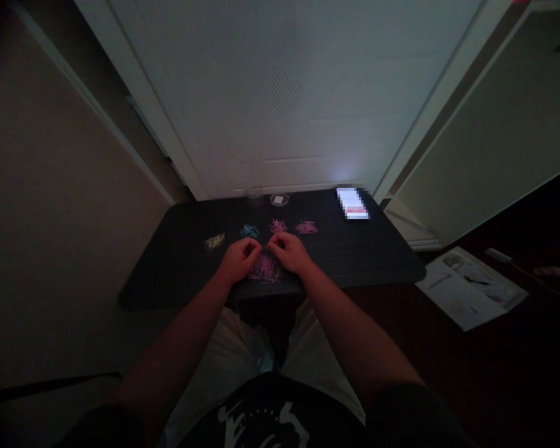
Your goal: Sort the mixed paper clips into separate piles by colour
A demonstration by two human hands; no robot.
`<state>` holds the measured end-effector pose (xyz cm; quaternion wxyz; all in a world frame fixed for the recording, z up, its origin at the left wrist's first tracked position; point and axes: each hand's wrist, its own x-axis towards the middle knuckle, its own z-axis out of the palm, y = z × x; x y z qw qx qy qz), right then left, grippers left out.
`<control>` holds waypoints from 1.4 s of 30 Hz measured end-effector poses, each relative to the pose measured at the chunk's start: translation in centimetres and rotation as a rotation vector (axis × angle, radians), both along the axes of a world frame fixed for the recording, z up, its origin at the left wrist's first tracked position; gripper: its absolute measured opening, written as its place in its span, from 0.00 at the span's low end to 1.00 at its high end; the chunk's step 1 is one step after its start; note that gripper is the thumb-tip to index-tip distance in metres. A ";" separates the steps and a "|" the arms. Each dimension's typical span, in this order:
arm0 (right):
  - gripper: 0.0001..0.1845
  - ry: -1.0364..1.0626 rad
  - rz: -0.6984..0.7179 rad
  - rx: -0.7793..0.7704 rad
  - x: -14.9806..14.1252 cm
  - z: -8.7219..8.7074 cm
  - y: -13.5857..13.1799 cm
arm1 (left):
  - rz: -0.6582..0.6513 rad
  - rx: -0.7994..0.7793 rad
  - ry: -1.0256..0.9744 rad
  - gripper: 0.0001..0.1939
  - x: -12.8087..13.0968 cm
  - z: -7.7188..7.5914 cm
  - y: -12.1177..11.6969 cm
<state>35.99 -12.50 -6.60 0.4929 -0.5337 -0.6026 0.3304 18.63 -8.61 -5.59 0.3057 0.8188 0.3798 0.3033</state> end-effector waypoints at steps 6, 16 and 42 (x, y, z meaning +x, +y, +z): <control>0.07 -0.006 -0.013 0.003 -0.1 0.1 -0.1 | 0.005 -0.006 -0.010 0.10 -0.1 0.0 0.1; 0.04 -0.151 0.032 0.049 -0.4 0.2 -0.4 | 0.034 -0.020 -0.047 0.08 -0.1 0.1 0.0; 0.08 -0.510 -0.002 0.173 -0.7 -0.1 -0.3 | 0.430 0.269 0.018 0.14 0.1 -0.5 1.6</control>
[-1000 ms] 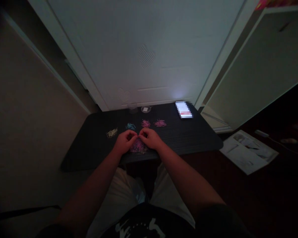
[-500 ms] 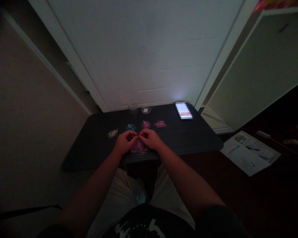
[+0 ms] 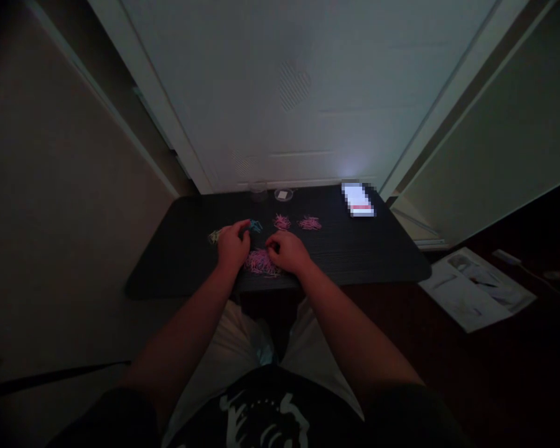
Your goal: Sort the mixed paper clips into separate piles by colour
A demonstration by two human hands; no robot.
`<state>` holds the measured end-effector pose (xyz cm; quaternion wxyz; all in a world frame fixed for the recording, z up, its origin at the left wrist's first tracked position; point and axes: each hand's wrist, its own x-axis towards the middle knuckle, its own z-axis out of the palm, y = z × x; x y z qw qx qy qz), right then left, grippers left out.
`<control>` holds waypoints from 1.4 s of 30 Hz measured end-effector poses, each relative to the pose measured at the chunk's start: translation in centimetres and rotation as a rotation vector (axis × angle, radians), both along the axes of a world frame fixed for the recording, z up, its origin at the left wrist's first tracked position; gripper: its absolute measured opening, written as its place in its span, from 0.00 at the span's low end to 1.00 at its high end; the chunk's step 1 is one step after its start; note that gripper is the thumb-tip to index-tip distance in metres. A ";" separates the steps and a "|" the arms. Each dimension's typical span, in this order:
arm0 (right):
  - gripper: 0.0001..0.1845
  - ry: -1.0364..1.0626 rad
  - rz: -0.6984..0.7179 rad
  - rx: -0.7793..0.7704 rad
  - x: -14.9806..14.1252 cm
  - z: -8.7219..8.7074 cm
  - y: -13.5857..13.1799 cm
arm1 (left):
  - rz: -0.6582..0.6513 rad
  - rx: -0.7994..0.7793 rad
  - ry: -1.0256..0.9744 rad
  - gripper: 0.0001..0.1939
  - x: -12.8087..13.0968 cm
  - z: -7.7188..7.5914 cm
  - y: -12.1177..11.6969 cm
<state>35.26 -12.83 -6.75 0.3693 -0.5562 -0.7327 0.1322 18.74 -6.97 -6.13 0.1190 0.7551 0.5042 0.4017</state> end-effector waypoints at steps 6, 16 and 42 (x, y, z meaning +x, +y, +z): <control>0.12 -0.055 0.003 -0.031 0.2 -0.3 0.2 | 0.003 -0.001 -0.080 0.15 -0.4 0.3 -0.4; 0.05 -0.028 -0.018 -0.037 0.2 0.0 0.1 | -0.326 -0.211 0.085 0.09 0.1 0.4 -1.5; 0.04 0.262 -0.031 -0.089 0.7 -0.4 -0.1 | -0.454 -0.309 -0.004 0.10 0.0 0.0 -1.1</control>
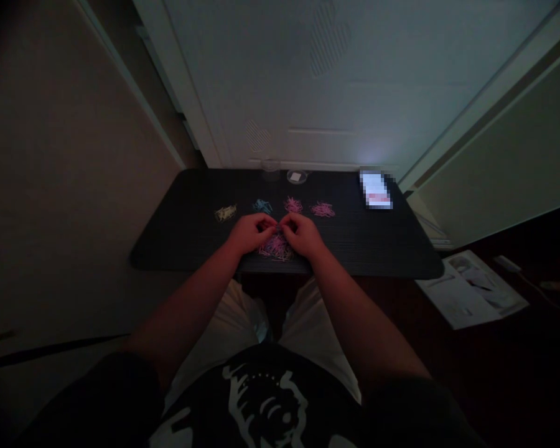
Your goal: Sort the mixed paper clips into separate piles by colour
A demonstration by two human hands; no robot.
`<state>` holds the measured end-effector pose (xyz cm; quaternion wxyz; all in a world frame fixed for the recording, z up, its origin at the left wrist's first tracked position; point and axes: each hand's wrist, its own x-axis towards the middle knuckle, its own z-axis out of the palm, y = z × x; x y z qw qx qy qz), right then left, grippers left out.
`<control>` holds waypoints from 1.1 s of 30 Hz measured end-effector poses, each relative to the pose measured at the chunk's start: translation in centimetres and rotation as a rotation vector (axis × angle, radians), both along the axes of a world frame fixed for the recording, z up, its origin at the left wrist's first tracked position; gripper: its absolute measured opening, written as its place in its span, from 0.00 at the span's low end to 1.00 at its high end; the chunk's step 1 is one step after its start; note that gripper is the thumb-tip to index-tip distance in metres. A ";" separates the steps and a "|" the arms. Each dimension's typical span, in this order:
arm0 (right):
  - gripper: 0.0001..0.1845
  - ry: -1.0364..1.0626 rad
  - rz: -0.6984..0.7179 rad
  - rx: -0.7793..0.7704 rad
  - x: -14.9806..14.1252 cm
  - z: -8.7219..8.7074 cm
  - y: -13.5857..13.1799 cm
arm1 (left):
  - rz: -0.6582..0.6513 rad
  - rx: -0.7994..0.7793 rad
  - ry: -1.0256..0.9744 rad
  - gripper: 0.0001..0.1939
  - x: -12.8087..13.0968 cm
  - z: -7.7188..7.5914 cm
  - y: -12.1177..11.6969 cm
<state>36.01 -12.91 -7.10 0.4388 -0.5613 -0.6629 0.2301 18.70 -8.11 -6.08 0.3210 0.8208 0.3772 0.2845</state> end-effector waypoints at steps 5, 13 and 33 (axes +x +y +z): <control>0.04 0.033 0.005 0.002 0.0 0.0 0.0 | 0.001 0.006 -0.030 0.09 -0.1 -0.1 0.1; 0.03 0.049 0.032 -0.009 -0.1 0.2 -0.2 | 0.008 0.017 0.023 0.10 -0.1 0.3 -0.1; 0.04 -0.004 0.039 0.030 -0.1 0.5 -0.3 | 0.038 0.017 -0.001 0.10 -0.2 0.5 -0.1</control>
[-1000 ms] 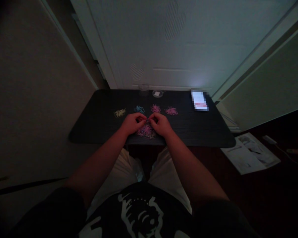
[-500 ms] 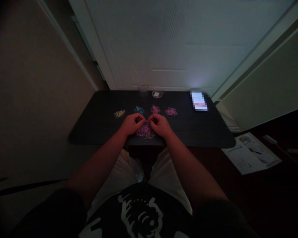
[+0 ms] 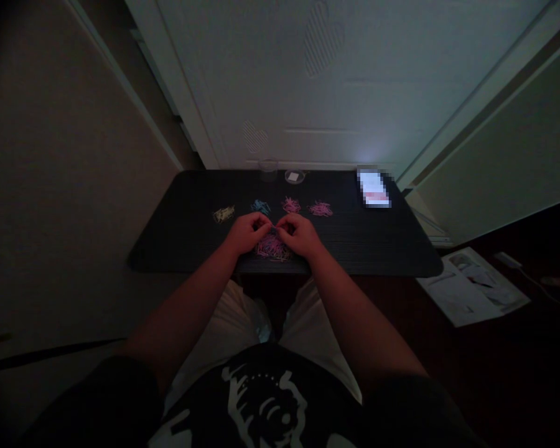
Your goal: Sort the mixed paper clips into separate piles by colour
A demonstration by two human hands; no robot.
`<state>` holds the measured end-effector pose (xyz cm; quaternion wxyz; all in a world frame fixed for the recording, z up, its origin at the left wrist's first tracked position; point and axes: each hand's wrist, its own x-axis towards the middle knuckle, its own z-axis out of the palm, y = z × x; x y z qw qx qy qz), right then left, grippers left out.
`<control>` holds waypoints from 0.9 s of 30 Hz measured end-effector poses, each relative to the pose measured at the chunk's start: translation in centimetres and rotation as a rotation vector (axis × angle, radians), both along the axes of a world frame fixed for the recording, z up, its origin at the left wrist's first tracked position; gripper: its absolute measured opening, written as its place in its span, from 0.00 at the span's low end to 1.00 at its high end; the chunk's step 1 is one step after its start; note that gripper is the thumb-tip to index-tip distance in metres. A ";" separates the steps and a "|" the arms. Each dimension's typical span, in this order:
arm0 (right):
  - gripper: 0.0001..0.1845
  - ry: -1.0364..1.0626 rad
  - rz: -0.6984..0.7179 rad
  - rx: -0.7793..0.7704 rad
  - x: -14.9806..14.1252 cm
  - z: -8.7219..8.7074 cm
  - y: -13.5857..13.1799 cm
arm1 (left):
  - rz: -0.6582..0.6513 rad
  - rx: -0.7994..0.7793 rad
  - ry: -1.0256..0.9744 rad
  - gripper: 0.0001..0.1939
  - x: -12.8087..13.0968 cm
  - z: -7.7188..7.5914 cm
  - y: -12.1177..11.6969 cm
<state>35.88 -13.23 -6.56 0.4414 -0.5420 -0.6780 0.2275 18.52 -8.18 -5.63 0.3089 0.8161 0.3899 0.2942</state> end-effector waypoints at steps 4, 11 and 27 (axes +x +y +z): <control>0.03 -0.008 0.013 0.021 -0.1 0.2 -0.1 | -0.007 0.003 0.008 0.10 0.0 0.0 0.0; 0.04 0.027 -0.016 0.013 0.0 0.2 0.0 | -0.023 0.001 0.007 0.11 -0.1 -0.2 0.2; 0.07 0.073 -0.072 -0.027 0.1 -0.1 0.2 | -0.045 0.063 0.040 0.13 -0.1 0.1 0.1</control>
